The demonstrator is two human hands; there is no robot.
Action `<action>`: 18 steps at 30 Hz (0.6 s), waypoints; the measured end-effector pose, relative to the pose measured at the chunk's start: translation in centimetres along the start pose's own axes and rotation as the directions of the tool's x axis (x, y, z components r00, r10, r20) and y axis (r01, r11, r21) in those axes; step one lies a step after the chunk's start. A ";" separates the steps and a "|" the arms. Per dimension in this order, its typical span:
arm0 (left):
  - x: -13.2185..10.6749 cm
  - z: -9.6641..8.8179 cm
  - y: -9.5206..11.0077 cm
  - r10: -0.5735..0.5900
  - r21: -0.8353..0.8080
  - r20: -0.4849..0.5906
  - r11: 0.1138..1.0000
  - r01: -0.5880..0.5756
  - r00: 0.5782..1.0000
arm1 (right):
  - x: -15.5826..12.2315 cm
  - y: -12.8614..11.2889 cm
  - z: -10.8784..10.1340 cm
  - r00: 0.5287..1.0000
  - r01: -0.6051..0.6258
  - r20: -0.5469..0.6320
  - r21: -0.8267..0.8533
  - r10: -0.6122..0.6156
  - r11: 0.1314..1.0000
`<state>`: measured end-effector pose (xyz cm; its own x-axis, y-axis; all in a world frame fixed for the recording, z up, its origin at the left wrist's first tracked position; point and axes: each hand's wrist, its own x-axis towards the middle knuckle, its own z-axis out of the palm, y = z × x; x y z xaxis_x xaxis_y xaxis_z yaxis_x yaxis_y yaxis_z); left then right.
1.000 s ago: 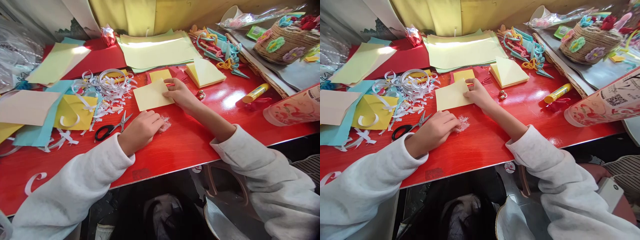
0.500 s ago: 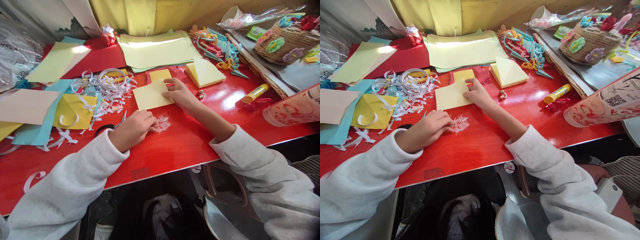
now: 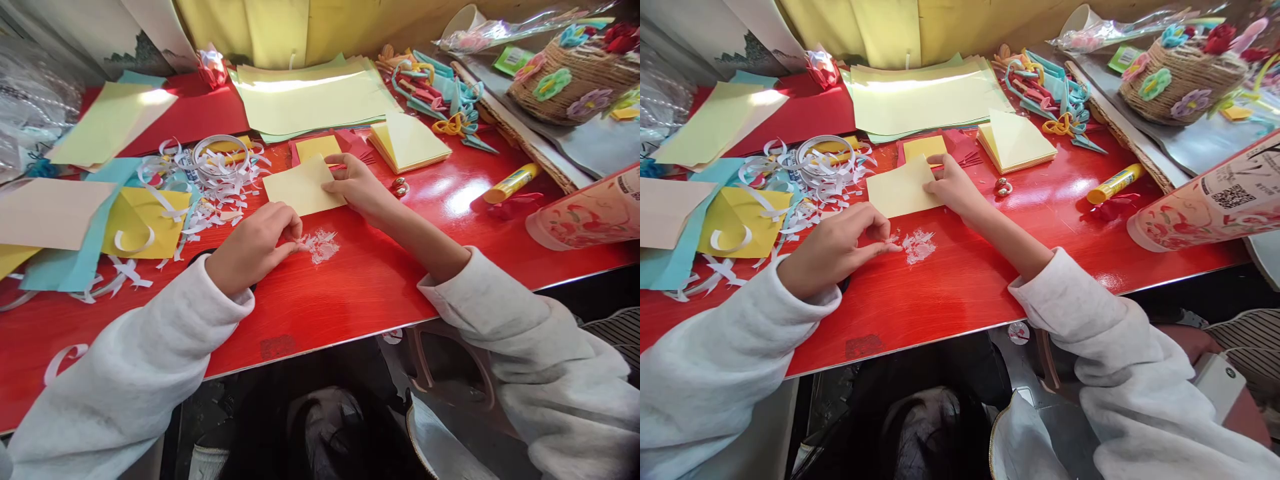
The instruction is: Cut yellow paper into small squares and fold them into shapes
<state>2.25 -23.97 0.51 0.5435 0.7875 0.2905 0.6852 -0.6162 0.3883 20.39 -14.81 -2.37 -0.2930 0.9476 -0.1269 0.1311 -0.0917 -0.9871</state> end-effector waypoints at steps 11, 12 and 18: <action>-0.3 1.0 -0.6 0.059 -0.005 0.036 0.998 -0.059 0.998 | 0.2 0.2 -0.2 0.999 0.026 0.035 -0.016 -0.025 1.000; -0.3 1.1 -0.6 0.067 -0.013 0.044 0.998 -0.066 0.997 | 0.2 0.2 -0.2 0.999 0.030 0.038 -0.021 -0.029 0.999; -0.2 2.3 -0.1 0.079 0.082 0.058 0.993 -0.084 0.995 | 0.4 0.3 -0.2 0.999 0.031 0.038 -0.019 -0.031 0.999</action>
<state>3.17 -24.06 -1.60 0.6234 0.7342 0.2691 0.6747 -0.6790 0.2895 20.49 -14.45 -2.69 -0.3331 0.9375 -0.1004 0.1398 -0.0562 -0.9886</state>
